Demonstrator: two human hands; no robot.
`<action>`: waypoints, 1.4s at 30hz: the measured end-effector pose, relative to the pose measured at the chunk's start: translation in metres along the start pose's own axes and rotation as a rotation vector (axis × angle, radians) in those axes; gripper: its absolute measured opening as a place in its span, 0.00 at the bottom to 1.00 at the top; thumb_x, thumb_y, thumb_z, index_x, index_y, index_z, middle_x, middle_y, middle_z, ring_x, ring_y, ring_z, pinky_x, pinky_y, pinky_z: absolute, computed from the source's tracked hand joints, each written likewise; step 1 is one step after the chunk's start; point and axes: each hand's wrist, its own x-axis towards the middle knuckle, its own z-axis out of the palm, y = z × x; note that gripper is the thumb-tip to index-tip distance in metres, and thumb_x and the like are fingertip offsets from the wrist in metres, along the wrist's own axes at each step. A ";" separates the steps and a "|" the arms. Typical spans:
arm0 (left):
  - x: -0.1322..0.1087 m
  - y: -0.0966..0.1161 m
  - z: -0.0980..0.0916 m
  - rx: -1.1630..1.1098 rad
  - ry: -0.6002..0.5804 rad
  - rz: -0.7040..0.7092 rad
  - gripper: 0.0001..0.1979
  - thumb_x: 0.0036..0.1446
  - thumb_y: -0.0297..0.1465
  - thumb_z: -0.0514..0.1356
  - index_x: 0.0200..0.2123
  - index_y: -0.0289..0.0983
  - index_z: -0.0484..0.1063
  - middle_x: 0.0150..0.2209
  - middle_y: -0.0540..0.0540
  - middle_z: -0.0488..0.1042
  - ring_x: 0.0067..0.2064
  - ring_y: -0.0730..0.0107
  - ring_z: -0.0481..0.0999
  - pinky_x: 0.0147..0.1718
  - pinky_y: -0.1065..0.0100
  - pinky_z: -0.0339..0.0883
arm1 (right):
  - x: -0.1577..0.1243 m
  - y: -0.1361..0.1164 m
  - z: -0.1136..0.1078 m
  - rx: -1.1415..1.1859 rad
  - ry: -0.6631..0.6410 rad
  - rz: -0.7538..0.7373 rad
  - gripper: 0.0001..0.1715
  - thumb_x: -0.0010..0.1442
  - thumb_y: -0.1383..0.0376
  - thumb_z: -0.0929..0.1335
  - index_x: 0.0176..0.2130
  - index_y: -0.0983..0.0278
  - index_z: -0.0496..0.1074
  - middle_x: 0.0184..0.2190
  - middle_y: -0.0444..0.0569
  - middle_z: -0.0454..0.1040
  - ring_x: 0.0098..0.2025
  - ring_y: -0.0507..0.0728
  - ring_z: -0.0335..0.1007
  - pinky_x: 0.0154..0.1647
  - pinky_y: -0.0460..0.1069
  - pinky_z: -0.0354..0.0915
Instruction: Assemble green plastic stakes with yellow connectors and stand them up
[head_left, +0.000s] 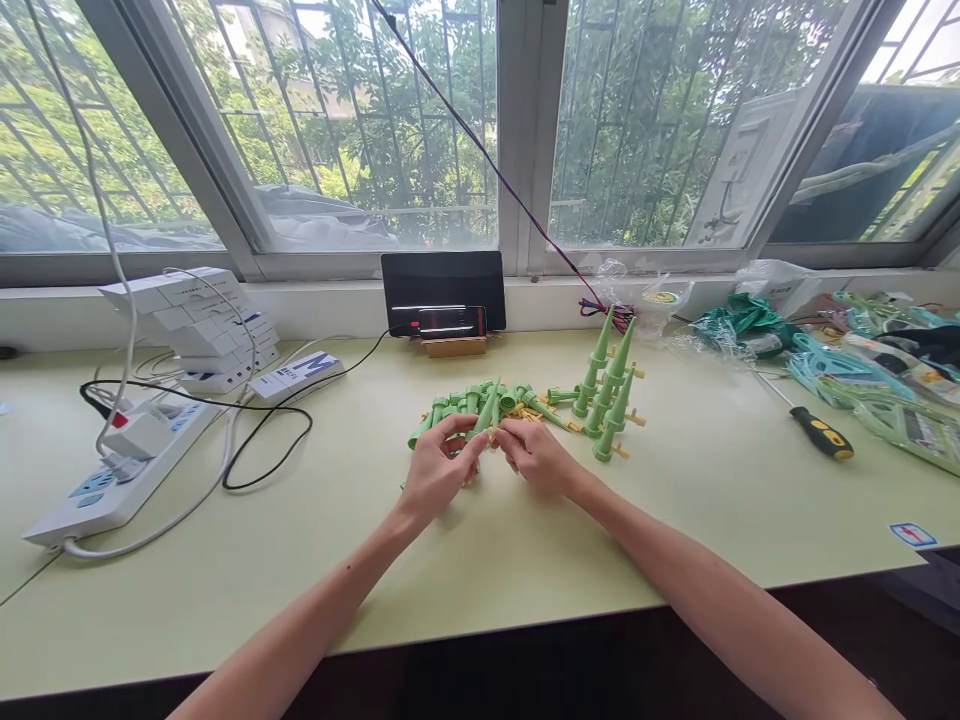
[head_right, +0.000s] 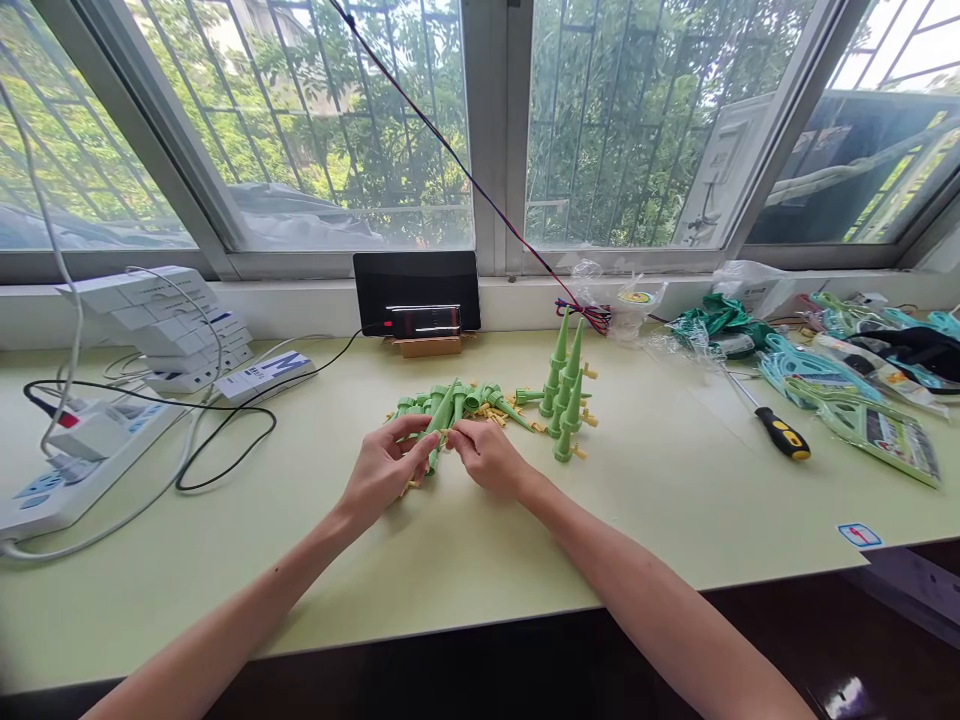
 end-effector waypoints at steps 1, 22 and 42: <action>0.000 0.000 0.000 0.000 -0.008 0.011 0.19 0.51 0.41 0.67 0.42 0.36 0.72 0.31 0.47 0.73 0.20 0.77 0.67 0.16 0.74 0.61 | 0.000 0.000 0.001 0.080 -0.021 0.044 0.17 0.68 0.60 0.59 0.30 0.64 0.65 0.17 0.38 0.59 0.19 0.49 0.55 0.24 0.46 0.54; 0.000 0.000 0.003 -0.009 0.057 0.009 0.23 0.50 0.42 0.67 0.44 0.35 0.71 0.31 0.46 0.74 0.20 0.77 0.68 0.15 0.73 0.62 | 0.004 -0.002 0.010 0.281 0.127 0.085 0.22 0.64 0.48 0.64 0.31 0.64 0.66 0.19 0.39 0.64 0.18 0.48 0.57 0.20 0.45 0.56; -0.001 0.001 0.004 -0.081 0.113 0.076 0.22 0.48 0.41 0.69 0.43 0.34 0.73 0.32 0.47 0.75 0.20 0.76 0.69 0.17 0.71 0.65 | 0.000 -0.008 0.012 0.033 0.333 0.005 0.19 0.62 0.51 0.67 0.33 0.64 0.70 0.24 0.45 0.70 0.24 0.51 0.62 0.26 0.47 0.60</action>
